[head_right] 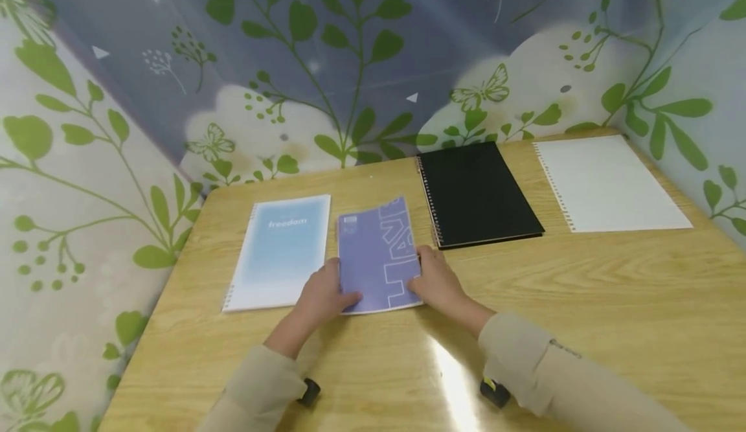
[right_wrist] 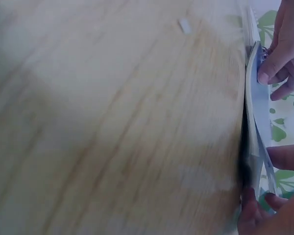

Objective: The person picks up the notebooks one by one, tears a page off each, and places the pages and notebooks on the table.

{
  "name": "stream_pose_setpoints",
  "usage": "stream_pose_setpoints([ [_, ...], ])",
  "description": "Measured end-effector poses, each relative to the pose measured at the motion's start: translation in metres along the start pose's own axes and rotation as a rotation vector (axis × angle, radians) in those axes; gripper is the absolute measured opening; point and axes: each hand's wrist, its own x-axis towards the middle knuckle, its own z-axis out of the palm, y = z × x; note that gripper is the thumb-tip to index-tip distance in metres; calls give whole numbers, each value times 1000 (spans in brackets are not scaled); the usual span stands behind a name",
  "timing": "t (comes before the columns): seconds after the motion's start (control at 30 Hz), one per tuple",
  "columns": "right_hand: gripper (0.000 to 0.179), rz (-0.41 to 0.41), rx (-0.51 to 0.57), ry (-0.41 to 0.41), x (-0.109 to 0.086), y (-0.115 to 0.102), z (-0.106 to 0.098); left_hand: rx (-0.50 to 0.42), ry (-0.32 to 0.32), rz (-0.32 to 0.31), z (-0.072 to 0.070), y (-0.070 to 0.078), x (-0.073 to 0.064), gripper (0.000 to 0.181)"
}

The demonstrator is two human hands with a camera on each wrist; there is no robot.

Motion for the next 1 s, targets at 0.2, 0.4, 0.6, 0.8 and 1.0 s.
stream_pose_setpoints([
  [0.2,59,49,-94,2,0,2,-1,139,5,51,1,0,-1,69],
  [0.4,57,94,-95,-20,2,6,0,200,-8,95,1,0,3,65],
  [0.6,58,110,-43,-11,6,6,0,227,-21,100,-4,0,7,65],
  [0.8,54,89,107,5,4,-2,-1,221,-51,80,-13,2,7,65],
  [1.0,42,-60,255,43,-5,-28,-5,-41,-22,107,-46,9,20,57],
])
